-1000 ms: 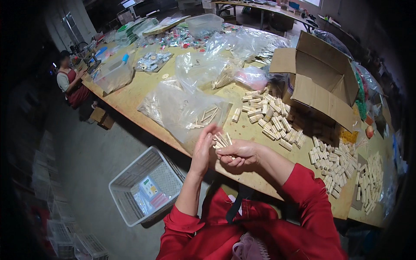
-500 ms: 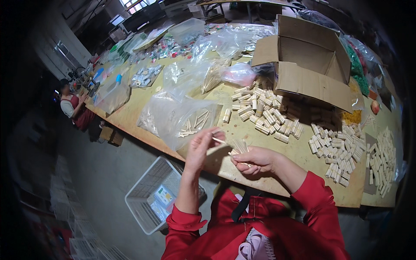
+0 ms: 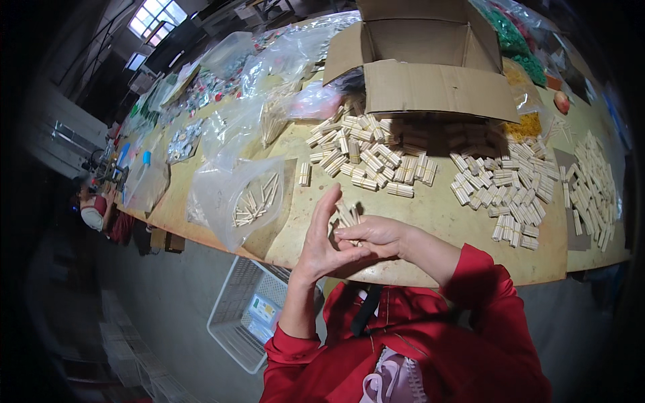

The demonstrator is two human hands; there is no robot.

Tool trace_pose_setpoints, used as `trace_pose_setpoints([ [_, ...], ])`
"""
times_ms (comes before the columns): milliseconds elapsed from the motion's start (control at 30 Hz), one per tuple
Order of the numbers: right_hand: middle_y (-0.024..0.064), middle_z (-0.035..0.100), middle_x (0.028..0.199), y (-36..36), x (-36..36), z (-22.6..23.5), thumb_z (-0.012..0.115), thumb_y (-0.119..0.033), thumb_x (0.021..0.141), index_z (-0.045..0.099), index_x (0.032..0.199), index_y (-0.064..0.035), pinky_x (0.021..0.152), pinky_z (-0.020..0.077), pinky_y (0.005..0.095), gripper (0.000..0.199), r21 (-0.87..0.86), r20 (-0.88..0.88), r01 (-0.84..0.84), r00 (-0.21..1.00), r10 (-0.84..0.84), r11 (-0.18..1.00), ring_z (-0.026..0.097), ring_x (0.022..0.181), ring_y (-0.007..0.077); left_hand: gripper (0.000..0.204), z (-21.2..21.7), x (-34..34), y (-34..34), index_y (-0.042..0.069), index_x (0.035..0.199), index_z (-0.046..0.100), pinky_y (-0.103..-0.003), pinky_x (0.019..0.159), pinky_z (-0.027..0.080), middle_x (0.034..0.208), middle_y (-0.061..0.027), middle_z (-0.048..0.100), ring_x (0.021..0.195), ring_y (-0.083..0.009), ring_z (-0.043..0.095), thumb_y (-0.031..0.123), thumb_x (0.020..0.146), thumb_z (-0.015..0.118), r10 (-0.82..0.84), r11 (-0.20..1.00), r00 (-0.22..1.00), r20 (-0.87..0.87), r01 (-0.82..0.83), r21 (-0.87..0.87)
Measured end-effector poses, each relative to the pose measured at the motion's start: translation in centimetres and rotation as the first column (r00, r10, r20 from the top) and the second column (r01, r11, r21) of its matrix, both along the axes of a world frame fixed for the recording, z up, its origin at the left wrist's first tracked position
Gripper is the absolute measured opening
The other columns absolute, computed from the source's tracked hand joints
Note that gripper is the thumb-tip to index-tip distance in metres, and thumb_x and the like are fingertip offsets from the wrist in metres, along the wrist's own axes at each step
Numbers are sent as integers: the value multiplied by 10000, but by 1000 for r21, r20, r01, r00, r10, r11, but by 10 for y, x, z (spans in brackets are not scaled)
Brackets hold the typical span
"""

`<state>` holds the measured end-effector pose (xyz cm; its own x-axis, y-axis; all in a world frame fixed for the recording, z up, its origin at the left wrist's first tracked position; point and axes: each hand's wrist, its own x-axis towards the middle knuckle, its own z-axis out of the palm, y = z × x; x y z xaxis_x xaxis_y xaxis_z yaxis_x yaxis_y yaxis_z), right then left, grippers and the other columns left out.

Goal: The person repeatedly picks small wooden sticks from a table, aligns them into small bundles, and secures each bundle with a rubber band. The person places the finished bundles into a plastic bag. Another person is visible across the table working on a similar task.

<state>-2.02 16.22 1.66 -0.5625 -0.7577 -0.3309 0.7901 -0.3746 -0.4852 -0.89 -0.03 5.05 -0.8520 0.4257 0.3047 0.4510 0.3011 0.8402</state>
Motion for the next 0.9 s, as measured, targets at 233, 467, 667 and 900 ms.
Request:
trace_pose_setpoints([
  [233,88,603,760,0,3,-3,600,-79,901,613,801,16,575,487,279,138,-4,40,-30,999,30,1000,584,648,161,1033,-4,5,3,-3,1417,370,-381,1054,396,1344,-185,497,1247,-302,503,274,575,901,-75,992,989,129,87,-87],
  [467,104,615,805,-3,10,6,556,-12,859,614,855,21,640,487,259,66,71,-31,1,1000,1,997,604,732,166,821,0,16,2,27,1364,455,-347,888,507,1203,-165,590,1056,-294,617,175,662,853,-11,977,997,-73,-4,-212],
  [667,83,623,838,-9,10,-3,559,-29,875,635,915,11,669,522,272,94,51,-42,14,999,-12,999,623,752,162,753,1,18,-4,49,1324,512,-344,874,513,1154,-152,614,1038,-289,625,168,662,852,-26,977,999,-45,15,-213],
  [900,104,605,976,-11,16,5,516,-11,883,578,1083,17,726,539,310,211,153,-82,63,995,-51,986,617,855,187,687,-11,14,-7,42,1282,540,-362,847,522,1125,-149,618,1006,-288,632,154,672,836,-57,985,970,-237,16,-171],
])
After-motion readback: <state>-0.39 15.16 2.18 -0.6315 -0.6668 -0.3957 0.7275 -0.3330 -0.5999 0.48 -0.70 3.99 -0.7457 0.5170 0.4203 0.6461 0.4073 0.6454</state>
